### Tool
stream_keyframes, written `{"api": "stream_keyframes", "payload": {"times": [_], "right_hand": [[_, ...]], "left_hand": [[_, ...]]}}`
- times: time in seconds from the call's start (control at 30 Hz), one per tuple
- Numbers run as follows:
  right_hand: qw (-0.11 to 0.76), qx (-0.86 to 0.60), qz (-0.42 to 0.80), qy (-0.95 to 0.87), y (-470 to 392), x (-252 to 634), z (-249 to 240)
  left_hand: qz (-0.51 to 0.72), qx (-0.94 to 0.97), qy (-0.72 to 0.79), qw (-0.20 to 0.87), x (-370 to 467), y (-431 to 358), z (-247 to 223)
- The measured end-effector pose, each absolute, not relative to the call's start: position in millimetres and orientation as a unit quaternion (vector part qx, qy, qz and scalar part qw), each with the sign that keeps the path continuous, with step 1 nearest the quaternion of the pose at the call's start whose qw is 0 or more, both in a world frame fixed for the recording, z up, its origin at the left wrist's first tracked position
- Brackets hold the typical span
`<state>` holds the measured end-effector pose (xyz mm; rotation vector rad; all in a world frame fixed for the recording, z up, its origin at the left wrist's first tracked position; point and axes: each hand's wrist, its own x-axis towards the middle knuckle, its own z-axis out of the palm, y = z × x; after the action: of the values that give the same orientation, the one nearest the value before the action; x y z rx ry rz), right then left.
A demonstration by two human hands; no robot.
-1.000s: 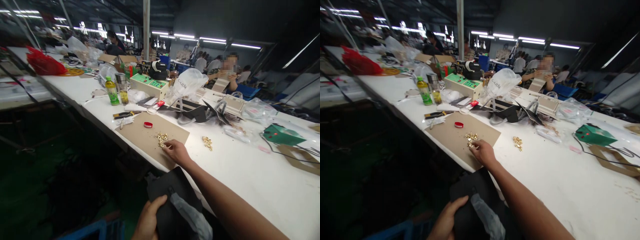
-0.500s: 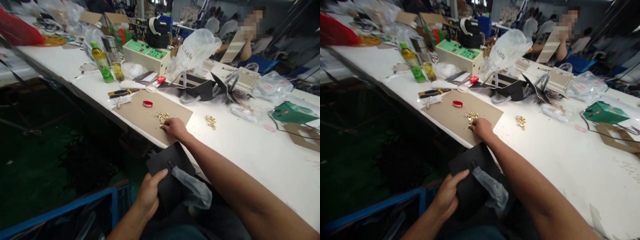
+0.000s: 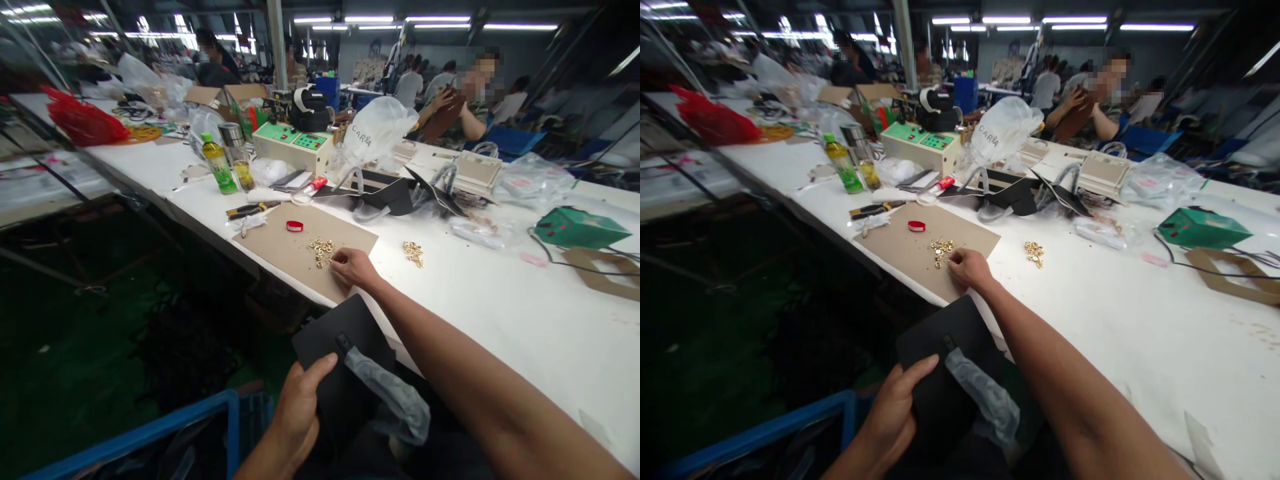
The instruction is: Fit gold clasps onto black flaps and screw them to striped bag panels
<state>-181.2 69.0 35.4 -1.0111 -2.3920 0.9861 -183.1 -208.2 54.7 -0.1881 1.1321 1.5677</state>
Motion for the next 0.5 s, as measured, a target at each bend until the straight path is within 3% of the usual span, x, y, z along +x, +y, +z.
{"api": "stream_keyframes", "payload": {"times": [0.33, 0.5], "right_hand": [[0.312, -0.354, 0.529, -0.706, 12.1, -33.5, 82.1], [0.331, -0.398, 0.504, -0.691, -42.9, 35.4, 109.9]], "left_hand": [[0.661, -0.008, 0.507, 0.553, -163.9, -179.2, 66.4], [0.649, 0.131, 0.536, 0.524, -137.6, -166.7, 72.1]]}}
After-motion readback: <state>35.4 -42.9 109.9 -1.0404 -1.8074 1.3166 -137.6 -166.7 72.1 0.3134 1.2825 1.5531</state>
